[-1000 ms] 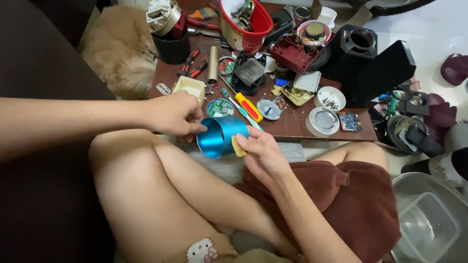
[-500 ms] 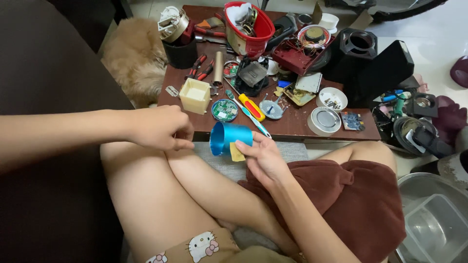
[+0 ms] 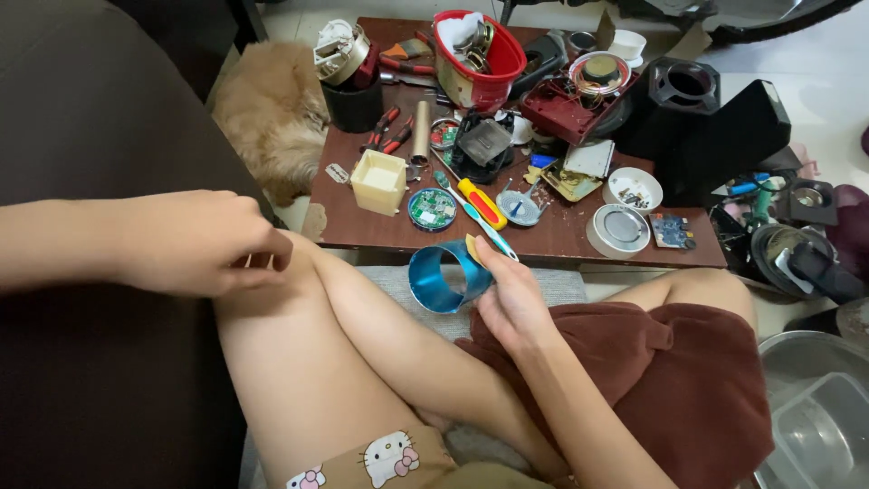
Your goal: The person manually sands a blue cylindrical metal piece using a small piece of sandpaper.
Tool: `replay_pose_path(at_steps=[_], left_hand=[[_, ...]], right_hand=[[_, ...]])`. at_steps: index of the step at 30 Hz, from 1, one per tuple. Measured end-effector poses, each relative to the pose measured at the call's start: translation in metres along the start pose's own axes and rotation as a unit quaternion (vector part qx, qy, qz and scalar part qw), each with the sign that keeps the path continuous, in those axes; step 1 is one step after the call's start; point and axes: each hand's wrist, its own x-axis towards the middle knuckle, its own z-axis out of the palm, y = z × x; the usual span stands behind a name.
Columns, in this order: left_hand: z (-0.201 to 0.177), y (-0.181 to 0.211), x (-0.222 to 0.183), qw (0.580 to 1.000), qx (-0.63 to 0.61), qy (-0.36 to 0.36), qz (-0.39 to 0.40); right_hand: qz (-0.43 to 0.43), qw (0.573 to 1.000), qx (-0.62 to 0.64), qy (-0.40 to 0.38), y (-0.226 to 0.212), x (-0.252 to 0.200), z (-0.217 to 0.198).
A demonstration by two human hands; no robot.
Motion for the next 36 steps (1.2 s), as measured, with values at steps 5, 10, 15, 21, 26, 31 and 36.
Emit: replay_pose_path(at_steps=[5, 10, 15, 21, 26, 31, 36], left_hand=[[0.0, 0.004, -0.012, 1.0, -0.011, -0.008, -0.001], [0.006, -0.004, -0.009, 1.0, -0.007, -0.009, 0.008], [0.005, -0.001, -0.01, 1.0, -0.012, -0.006, 0.021], [0.003, 0.003, -0.007, 1.0, 0.002, 0.005, 0.022], [-0.001, 0.017, 0.018, 0.998, -0.008, 0.038, 0.048], [0.007, 0.029, 0.059, 0.993, -0.019, 0.081, 0.088], [0.014, 0.032, 0.093, 0.969, -0.173, 0.129, 0.117]], right_hand=[[0.003, 1.0, 0.003, 0.016, -0.006, -0.002, 0.008], [0.002, 1.0, -0.009, 0.019, -0.014, -0.008, 0.016], [-0.006, 1.0, -0.007, 0.013, -0.008, -0.001, 0.004], [-0.012, 1.0, -0.02, -0.003, -0.013, -0.008, 0.015], [-0.016, 0.999, -0.028, -0.005, -0.006, -0.007, 0.022], [-0.017, 0.998, -0.038, -0.049, 0.004, -0.006, 0.02], [-0.02, 0.999, -0.01, -0.036, -0.005, -0.012, 0.031]])
